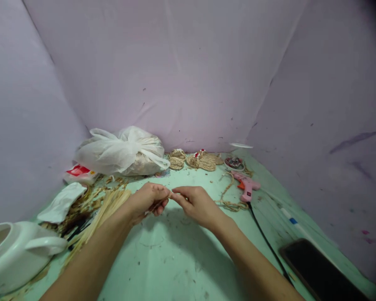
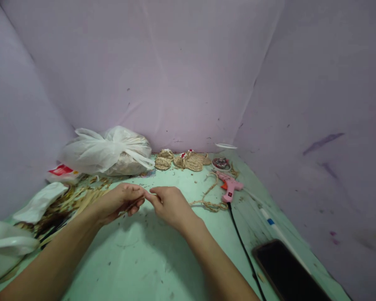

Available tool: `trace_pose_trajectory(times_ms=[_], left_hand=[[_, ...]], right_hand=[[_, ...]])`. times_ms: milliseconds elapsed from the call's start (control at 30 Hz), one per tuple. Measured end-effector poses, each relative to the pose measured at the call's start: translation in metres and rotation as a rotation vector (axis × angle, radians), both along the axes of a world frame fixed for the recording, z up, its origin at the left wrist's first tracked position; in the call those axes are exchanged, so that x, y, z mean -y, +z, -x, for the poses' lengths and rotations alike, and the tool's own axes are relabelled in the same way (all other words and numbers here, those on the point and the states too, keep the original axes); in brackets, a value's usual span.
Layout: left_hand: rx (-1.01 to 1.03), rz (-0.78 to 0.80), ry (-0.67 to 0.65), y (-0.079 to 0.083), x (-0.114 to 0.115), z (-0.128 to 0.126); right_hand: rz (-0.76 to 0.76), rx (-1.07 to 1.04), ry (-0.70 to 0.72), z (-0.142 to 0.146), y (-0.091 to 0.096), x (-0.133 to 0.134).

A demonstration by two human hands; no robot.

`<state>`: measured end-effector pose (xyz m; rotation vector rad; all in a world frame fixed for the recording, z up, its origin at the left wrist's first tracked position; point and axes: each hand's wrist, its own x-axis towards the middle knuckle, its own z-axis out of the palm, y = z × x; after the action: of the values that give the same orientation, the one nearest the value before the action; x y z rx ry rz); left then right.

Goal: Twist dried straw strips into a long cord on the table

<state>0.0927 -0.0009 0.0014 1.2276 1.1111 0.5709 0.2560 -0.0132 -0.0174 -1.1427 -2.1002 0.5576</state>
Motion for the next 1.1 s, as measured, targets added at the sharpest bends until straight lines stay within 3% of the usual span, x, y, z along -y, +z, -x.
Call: trace_pose_trajectory(times_ms=[200,367,500,600,800,967,1100], left_hand=[[-0.226,0.005,-0.085,0.003,-0.011,0.022],[0.021,0.136,-0.124,0.002,-0.01,0.024],[0.081,0.224,-0.094,-0.005,-0.01,0.017],[0.102,0.185,-0.025,-0.009,-0.01,0.013],[0.072,0.088,0.118,-0.008,-0.006,0.003],[0.071,-0.052,0.23,-0.013,-0.001,-0.013],[-0.034,-0.135,0.234,-0.022,0.002,-0.024]], right_hand=[[-0.019,0.013,-0.284,-0.028,-0.013,-0.017],[-0.029,-0.011,-0.42,-0.033,-0.018,-0.022],[-0.006,0.003,-0.541,-0.034,-0.019,-0.023],[0.067,0.038,-0.517,-0.035,-0.02,-0.023],[0.109,-0.1,-0.29,-0.023,-0.026,-0.022],[0.185,-0.143,-0.265,-0.007,-0.031,-0.017],[0.35,-0.246,-0.205,0.005,-0.036,-0.013]])
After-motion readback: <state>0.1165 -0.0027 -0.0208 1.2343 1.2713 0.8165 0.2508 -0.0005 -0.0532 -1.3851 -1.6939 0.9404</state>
